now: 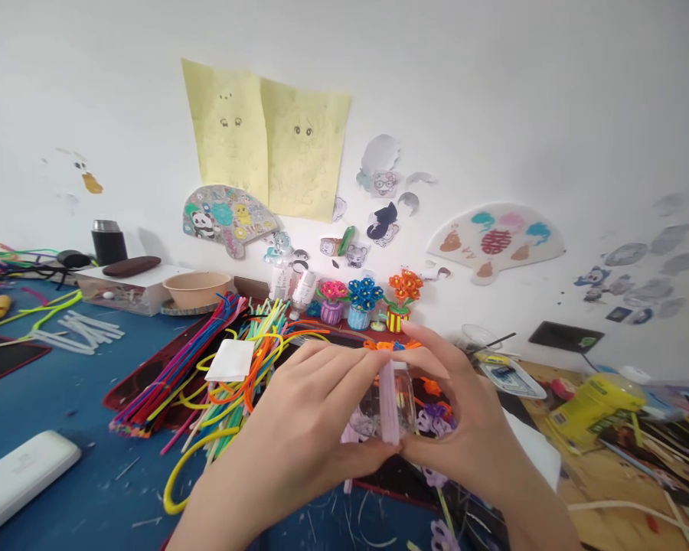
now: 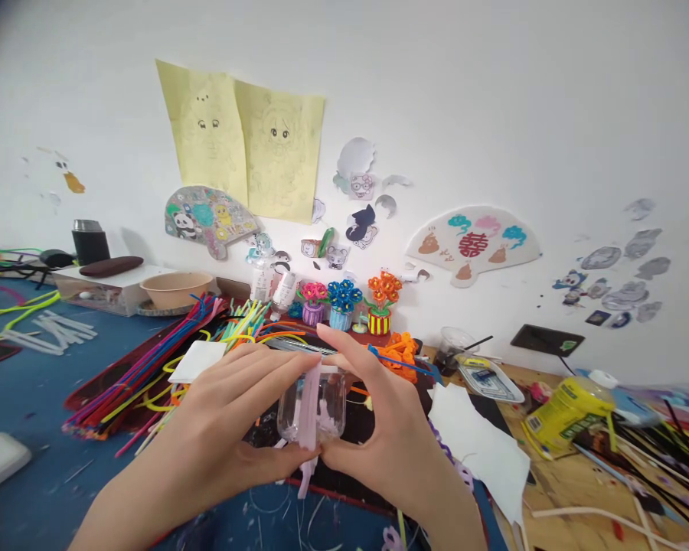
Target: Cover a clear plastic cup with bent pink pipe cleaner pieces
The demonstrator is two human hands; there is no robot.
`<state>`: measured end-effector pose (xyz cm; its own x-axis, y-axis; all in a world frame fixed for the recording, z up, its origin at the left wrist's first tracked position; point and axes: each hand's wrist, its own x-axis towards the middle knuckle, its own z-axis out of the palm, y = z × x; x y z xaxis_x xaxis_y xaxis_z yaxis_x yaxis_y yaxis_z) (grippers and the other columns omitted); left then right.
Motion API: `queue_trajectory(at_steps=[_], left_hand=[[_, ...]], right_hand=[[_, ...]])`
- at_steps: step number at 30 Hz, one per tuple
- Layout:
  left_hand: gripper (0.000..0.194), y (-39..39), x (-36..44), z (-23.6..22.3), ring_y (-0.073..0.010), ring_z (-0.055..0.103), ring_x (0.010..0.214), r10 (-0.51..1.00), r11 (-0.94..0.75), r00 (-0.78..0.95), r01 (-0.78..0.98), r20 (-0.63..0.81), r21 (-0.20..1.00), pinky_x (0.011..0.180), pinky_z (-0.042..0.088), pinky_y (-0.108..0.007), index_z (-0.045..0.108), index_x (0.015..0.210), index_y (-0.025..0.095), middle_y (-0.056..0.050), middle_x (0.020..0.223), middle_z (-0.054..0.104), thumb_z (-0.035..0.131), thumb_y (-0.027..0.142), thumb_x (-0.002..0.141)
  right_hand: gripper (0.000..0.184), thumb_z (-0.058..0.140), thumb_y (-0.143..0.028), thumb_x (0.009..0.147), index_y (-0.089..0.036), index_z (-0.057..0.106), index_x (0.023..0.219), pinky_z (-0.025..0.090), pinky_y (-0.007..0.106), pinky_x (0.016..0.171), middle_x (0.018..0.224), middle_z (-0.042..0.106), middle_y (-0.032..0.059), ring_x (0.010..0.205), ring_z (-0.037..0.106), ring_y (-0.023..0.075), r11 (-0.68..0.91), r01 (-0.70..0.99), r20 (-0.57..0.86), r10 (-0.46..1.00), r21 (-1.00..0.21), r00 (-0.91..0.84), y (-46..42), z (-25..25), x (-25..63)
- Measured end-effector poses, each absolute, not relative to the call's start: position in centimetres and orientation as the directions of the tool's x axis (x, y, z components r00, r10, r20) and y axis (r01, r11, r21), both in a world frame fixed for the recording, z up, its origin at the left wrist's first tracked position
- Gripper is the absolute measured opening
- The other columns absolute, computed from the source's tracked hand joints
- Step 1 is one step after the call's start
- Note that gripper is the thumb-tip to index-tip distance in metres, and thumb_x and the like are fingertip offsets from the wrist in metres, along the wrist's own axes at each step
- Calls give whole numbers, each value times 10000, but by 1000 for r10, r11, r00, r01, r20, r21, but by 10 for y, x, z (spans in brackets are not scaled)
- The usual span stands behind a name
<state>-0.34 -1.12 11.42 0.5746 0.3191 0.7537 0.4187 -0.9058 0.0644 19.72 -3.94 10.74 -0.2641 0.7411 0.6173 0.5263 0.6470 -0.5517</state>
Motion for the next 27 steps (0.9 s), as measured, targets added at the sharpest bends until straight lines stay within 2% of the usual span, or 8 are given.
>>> queue_trajectory(at_steps=[5, 9, 13, 17, 22, 24, 26, 27], left_hand=[[393, -14, -2, 121, -218, 654, 893, 262, -909, 578, 416, 773, -3, 750, 536, -357, 517, 1155, 77, -120, 1021, 694, 639, 241, 819], [335, -15, -1, 121, -224, 661, 826, 255, -904, 595, 426, 762, -30, 687, 554, -356, 533, 1117, 61, -122, 948, 700, 602, 212, 826], [442, -11, -5, 114, -230, 652, 926, 255, -902, 589, 431, 767, -30, 792, 551, -370, 499, 1192, 64, -131, 1037, 687, 640, 235, 809], [555, -5, -8, 110, -230, 592, 1099, 346, -885, 633, 466, 692, 16, 920, 502, -401, 441, 1301, 138, -122, 1215, 628, 663, 311, 823], [850, -3, -8, 107, -259, 457, 1273, 523, -824, 562, 525, 641, 212, 1012, 445, -432, 267, 1445, 225, -128, 1407, 472, 737, 354, 748], [703, -5, -5, 105, -254, 497, 1228, 554, -802, 465, 521, 691, 293, 969, 477, -414, 371, 1383, 239, -119, 1350, 521, 711, 339, 776], [311, -7, 1, 103, -207, 599, 1045, 545, -788, 316, 510, 777, 345, 846, 524, -344, 555, 1144, 225, -77, 1126, 640, 632, 212, 842], [155, -9, 5, 102, -181, 623, 924, 525, -786, 251, 509, 813, 351, 772, 528, -308, 592, 997, 208, -53, 984, 665, 601, 156, 851]], right_hand=[[853, 663, -50, 686, -431, 346, 1381, 503, 397, 977, 1354, 544, -26, 1184, 565, 224, 633, 521, 569, 765, -573, -303, -40, 107, 197], [858, 657, -46, 690, -433, 335, 1385, 480, 408, 1002, 1371, 526, -26, 1184, 560, 220, 620, 521, 548, 777, -586, -309, -39, 108, 194], [867, 682, -67, 702, -409, 306, 1405, 474, 410, 1004, 1356, 526, 8, 1182, 555, 224, 598, 511, 506, 800, -618, -324, -39, 106, 196], [884, 740, -171, 732, -354, 249, 1444, 452, 459, 1021, 1350, 516, 68, 1258, 486, 260, 596, 495, 496, 802, -632, -332, -36, 104, 202], [728, 732, -241, 774, -319, 357, 1393, 479, 450, 994, 1272, 578, 66, 1157, 576, 244, 585, 537, 542, 800, -607, -258, -27, 103, 203], [676, 725, -249, 783, -299, 391, 1369, 496, 418, 973, 1277, 576, 68, 1137, 588, 239, 601, 564, 592, 773, -566, -229, -25, 102, 202], [629, 723, -262, 787, -291, 427, 1341, 523, 374, 924, 1240, 595, 58, 1087, 611, 226, 613, 607, 641, 738, -505, -212, -23, 101, 200], [601, 720, -273, 791, -288, 448, 1326, 537, 347, 886, 1203, 612, 51, 1038, 628, 215, 616, 632, 665, 718, -469, -206, -22, 100, 199]])
